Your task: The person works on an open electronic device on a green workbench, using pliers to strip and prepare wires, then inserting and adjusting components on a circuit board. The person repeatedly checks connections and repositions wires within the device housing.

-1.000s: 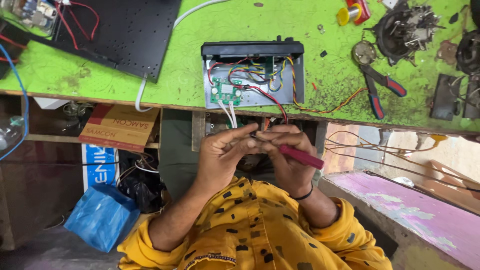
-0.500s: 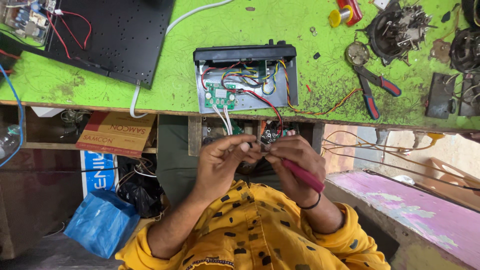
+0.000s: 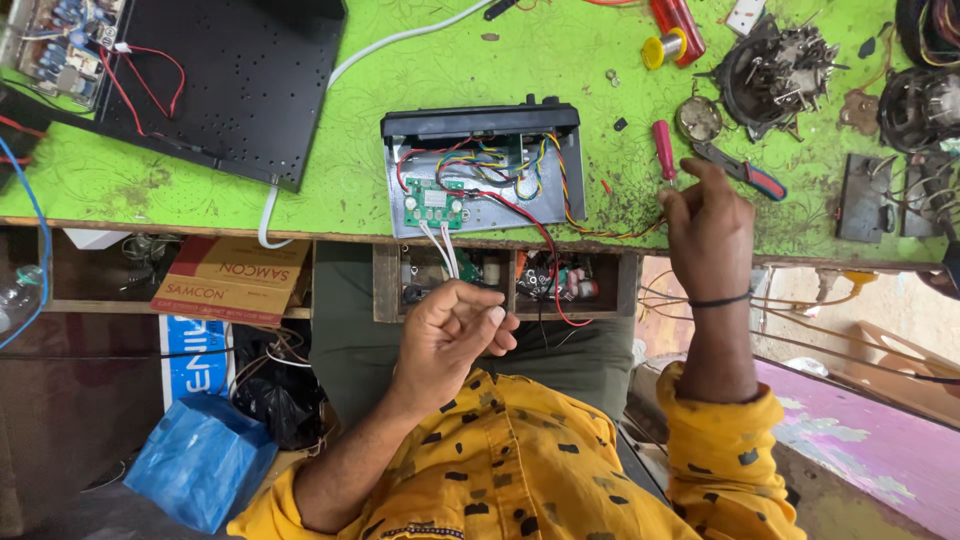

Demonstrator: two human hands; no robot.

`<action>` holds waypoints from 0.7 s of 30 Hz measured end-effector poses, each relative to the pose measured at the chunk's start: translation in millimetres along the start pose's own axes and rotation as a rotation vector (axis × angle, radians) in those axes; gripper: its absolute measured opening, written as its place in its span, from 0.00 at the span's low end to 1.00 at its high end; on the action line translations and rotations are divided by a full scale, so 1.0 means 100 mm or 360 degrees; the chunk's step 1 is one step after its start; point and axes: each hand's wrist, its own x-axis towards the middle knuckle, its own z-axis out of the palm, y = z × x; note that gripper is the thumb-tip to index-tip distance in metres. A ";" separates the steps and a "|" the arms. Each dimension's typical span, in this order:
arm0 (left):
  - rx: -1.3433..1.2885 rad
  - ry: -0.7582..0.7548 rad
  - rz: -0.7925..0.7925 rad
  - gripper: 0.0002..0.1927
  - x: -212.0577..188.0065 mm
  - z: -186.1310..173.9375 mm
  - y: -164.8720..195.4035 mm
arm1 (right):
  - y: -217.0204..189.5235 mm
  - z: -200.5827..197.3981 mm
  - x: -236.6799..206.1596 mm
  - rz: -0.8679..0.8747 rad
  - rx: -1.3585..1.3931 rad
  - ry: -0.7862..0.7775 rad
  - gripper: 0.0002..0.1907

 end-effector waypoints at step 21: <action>-0.0059 0.0026 -0.0105 0.07 -0.27 0.11 -0.07 | -1.34 0.03 -1.23 -0.0274 0.0788 -0.0352 0.22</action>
